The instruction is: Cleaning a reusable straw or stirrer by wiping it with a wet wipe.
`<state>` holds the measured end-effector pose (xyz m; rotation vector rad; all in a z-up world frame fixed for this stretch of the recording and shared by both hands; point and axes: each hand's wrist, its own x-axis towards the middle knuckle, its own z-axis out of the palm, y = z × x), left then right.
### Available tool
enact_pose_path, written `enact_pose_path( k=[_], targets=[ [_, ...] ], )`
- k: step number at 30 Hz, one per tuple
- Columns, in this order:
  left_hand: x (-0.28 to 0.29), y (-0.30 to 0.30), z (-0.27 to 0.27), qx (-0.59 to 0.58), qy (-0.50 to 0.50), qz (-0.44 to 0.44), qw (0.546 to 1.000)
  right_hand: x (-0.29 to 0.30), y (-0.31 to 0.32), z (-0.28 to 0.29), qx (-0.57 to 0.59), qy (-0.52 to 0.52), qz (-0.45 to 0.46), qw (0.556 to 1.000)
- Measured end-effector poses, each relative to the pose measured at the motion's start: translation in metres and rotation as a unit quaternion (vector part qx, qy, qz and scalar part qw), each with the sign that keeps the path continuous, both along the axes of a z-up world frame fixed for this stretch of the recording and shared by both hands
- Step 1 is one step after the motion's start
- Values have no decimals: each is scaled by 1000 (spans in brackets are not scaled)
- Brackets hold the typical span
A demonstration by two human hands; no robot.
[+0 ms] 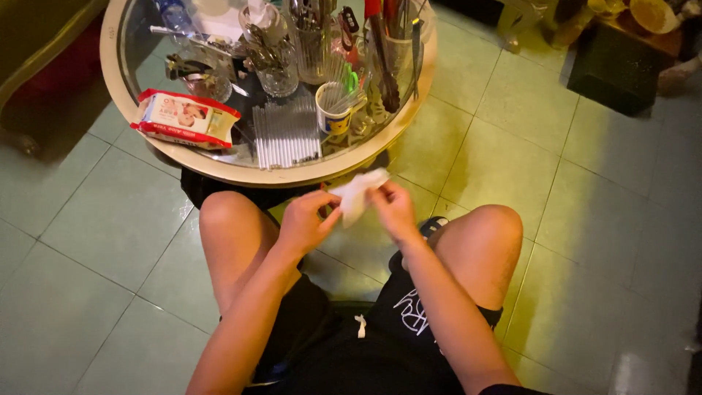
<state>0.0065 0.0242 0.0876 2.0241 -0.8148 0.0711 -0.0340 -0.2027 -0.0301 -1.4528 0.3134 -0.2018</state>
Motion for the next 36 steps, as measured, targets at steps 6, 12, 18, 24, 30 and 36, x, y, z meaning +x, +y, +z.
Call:
enact_pose_path(
  k=[6, 12, 18, 24, 30, 36],
  targets=[
    [0, -1, 22, -27, 70, 25, 997, 0, -24, 30, 243, -127, -102, 956],
    [-3, 0, 18, -11, 18, -2, 1000, 1, -19, 41, 261, -111, -56, 957],
    [-2, -9, 0, -35, 37, -63, 997, -6, 3, 31, 28, -6, 61, 998],
    [8, -1, 24, -42, 221, 40, 974, -11, 11, 30, -51, -16, 137, 989],
    [13, 4, 13, -218, 201, -28, 955, -19, 29, 72, -208, 19, 195, 958],
    [21, 11, -11, -237, 219, 69, 944, -19, 32, 72, -227, -88, 180, 953]
  ],
)
